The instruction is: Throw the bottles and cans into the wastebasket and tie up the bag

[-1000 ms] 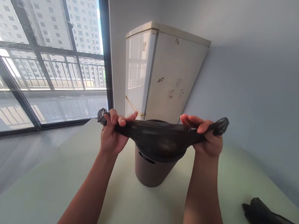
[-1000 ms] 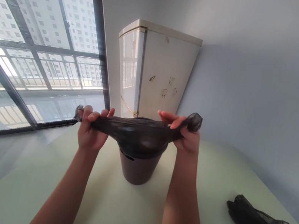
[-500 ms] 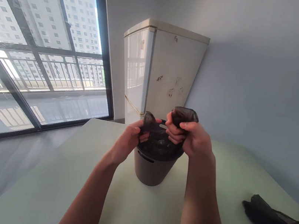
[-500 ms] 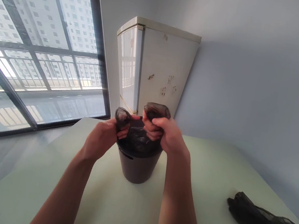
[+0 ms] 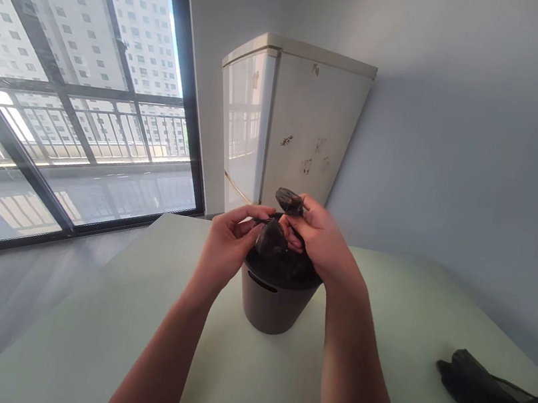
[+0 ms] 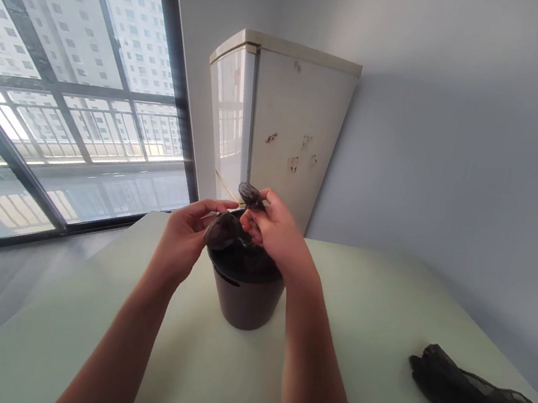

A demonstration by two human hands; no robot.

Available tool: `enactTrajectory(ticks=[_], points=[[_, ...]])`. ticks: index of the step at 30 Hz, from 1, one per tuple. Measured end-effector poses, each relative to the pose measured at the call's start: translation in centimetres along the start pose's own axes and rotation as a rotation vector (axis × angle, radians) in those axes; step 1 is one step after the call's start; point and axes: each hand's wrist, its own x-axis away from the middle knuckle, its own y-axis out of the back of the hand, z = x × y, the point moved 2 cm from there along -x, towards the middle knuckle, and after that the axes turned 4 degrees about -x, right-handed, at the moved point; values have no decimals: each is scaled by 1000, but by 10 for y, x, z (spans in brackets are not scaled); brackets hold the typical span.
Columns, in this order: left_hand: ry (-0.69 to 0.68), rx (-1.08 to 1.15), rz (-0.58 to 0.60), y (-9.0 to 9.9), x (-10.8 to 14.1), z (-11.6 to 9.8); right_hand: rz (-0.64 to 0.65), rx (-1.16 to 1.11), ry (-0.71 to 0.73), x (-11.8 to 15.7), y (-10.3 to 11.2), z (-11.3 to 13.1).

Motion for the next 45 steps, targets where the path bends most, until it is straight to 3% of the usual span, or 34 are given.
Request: enactTrajectory(ticks=[5, 9, 14, 20, 25, 29, 36, 41, 45], points=[[-18, 13, 117, -6, 4, -1, 43, 150, 64, 5, -14, 6], [-37, -75, -49, -9, 5, -1, 79, 253, 143, 6, -17, 7], [-15, -133, -142, -5, 5, -3, 61, 332, 56, 6, -8, 4], [-18, -266, -245, -2, 7, -3, 236, 496, 135, 16, -10, 19], [-5, -271, -224, -4, 8, -3, 95, 404, 101, 7, -10, 13], [-104, -286, -187, -8, 10, -8, -64, 294, 98, 0, -9, 5], [-417, -578, -166, -10, 9, -8, -95, 226, 27, 1, -7, 2], [-404, -726, -117, -10, 6, -3, -144, 276, 74, 8, -1, 10], [-334, -761, -55, -12, 4, -3, -77, 334, 113, 14, -1, 18]])
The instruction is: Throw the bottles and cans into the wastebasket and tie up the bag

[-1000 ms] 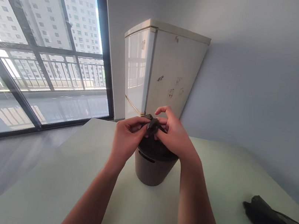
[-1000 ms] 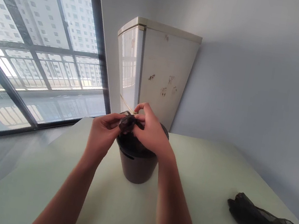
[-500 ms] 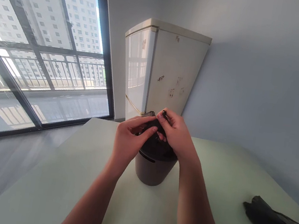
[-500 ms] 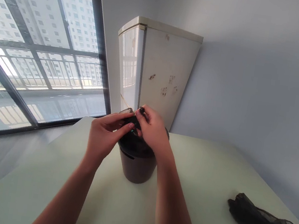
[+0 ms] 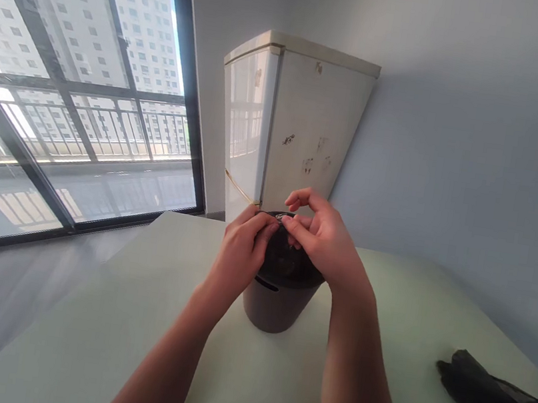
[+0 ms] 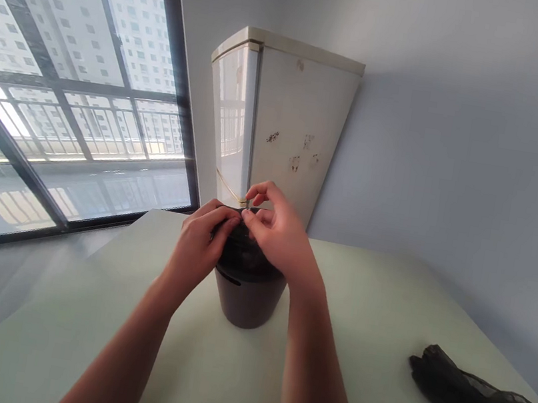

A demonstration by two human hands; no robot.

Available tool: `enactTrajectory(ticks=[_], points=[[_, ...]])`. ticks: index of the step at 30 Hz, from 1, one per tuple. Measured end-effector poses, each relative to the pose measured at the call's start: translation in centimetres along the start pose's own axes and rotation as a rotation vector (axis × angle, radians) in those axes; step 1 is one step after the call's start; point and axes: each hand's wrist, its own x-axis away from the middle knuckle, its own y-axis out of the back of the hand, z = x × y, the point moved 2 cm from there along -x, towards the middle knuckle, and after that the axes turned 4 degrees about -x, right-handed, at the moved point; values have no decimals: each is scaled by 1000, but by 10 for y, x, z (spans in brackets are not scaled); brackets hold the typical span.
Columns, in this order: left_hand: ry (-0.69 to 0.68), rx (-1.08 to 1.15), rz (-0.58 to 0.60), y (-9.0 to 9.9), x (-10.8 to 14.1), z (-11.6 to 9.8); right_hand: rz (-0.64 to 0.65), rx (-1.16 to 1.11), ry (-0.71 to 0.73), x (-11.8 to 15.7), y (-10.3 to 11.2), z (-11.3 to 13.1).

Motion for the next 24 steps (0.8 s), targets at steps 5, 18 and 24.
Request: enactTrajectory(ticks=[5, 18, 24], points=[[64, 87, 70, 3, 1, -3, 98, 76, 136, 2, 4, 5], [190, 280, 75, 11, 0, -3, 138, 371, 299, 13, 4, 23], [195, 243, -51, 15, -2, 2, 99, 459, 304, 11, 5, 22]])
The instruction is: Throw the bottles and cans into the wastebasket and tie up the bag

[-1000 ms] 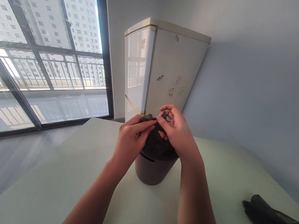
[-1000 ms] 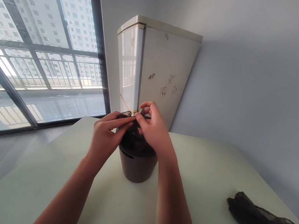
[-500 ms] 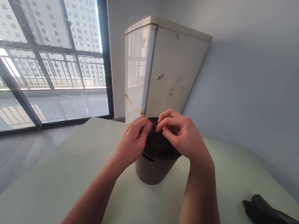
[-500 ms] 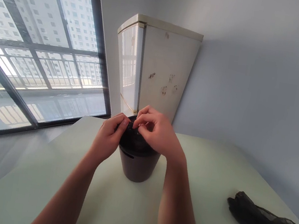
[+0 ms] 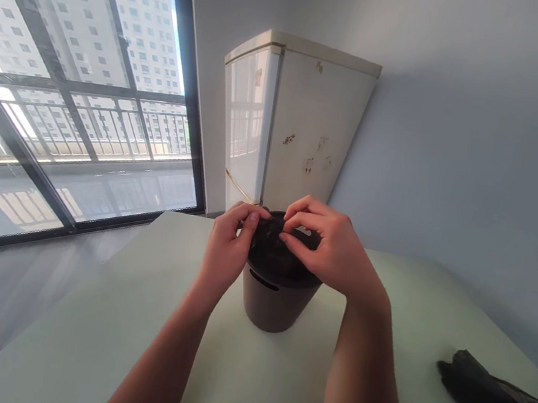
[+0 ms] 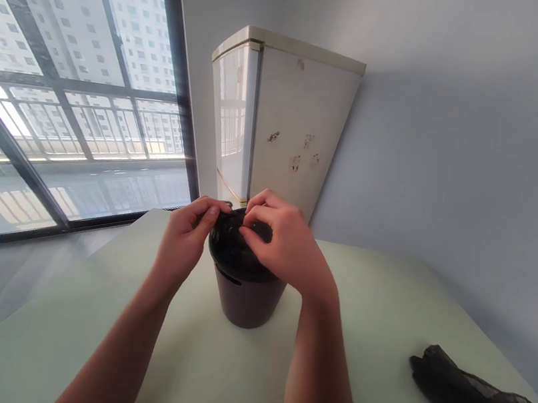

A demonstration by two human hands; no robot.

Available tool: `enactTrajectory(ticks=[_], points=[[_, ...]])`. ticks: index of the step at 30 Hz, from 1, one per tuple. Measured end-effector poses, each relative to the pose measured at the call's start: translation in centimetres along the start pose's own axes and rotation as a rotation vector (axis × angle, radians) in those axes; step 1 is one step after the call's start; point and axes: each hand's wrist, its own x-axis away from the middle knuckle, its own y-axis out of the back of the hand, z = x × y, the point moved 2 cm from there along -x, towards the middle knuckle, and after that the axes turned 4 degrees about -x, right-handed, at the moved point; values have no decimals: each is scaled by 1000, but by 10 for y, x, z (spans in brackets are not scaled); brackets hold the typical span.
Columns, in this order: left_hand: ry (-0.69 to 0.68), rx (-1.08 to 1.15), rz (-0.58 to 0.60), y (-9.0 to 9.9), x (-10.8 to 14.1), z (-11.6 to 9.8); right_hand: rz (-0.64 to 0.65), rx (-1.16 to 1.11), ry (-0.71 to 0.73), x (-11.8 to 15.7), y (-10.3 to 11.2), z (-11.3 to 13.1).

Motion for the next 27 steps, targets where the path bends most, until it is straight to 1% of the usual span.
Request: enactTrajectory(ticks=[4, 7, 9, 12, 15, 17, 21, 22, 24, 26, 27], points=[[24, -75, -77, 3, -2, 11, 26, 31, -70, 2, 6, -10], [47, -159, -124, 4, -5, 20, 34, 91, -167, 5, 12, -19], [69, -197, -114, 4, -6, 26, 35, 114, -233, 6, 15, -24], [96, -244, -94, 4, -8, 32, 26, 104, -282, 7, 19, -30], [98, -295, -113, 7, -7, 37, 16, 132, -353, 11, 24, -39], [83, -322, -124, 9, -7, 39, 32, 179, -396, 15, 28, -47], [89, -339, -101, 11, -6, 42, 54, 277, -398, 22, 36, -57], [93, -328, -90, 10, -6, 41, 30, 297, -400, 22, 36, -57], [92, -281, -66, 9, -7, 36, -69, 304, -408, 19, 35, -51], [84, -210, -35, 6, -6, 29, -181, 225, -394, 13, 28, -40], [78, -172, -18, 5, -5, 24, -210, 142, -373, 10, 22, -33]])
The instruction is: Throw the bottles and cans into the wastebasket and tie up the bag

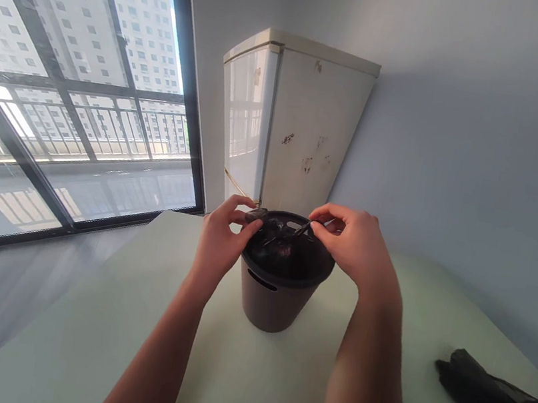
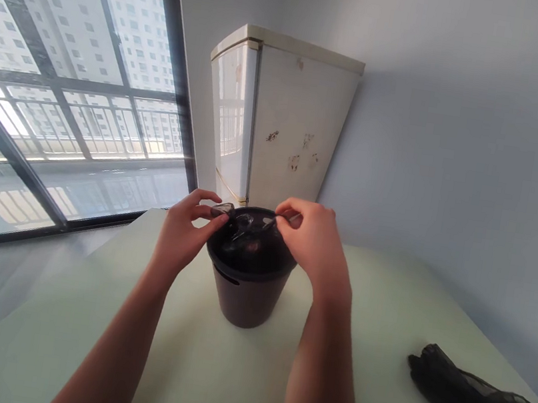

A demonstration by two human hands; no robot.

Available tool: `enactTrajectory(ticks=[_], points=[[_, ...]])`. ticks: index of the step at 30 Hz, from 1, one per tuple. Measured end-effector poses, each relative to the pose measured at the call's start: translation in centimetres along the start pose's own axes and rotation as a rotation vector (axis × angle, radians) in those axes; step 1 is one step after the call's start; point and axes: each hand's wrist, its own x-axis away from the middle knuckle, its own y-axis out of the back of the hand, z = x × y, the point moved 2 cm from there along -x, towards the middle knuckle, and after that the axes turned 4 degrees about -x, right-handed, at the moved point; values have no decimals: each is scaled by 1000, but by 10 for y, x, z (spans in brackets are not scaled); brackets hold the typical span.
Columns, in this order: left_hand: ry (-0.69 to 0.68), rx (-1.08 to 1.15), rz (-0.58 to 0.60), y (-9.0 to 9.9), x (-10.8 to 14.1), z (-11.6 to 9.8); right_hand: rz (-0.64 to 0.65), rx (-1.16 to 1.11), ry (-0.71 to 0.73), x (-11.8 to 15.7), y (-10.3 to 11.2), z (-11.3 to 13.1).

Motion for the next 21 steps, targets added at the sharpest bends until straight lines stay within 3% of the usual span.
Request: enactTrajectory(ticks=[3, 6, 9, 15, 21], points=[[-42, 89, 52, -2, 5, -13, 89, -299, 52, 3, -20, 23], [-113, 104, 115, -4, 8, -20, 140, -410, 106, 7, -34, 36], [-144, 70, 132, -4, 7, -20, 166, -369, 158, 8, -37, 40], [-80, 124, -17, 0, 5, -17, 117, -155, 153, 3, -25, 27], [-115, 238, 52, -4, 9, -24, 382, -128, 110, -2, -41, 14]])
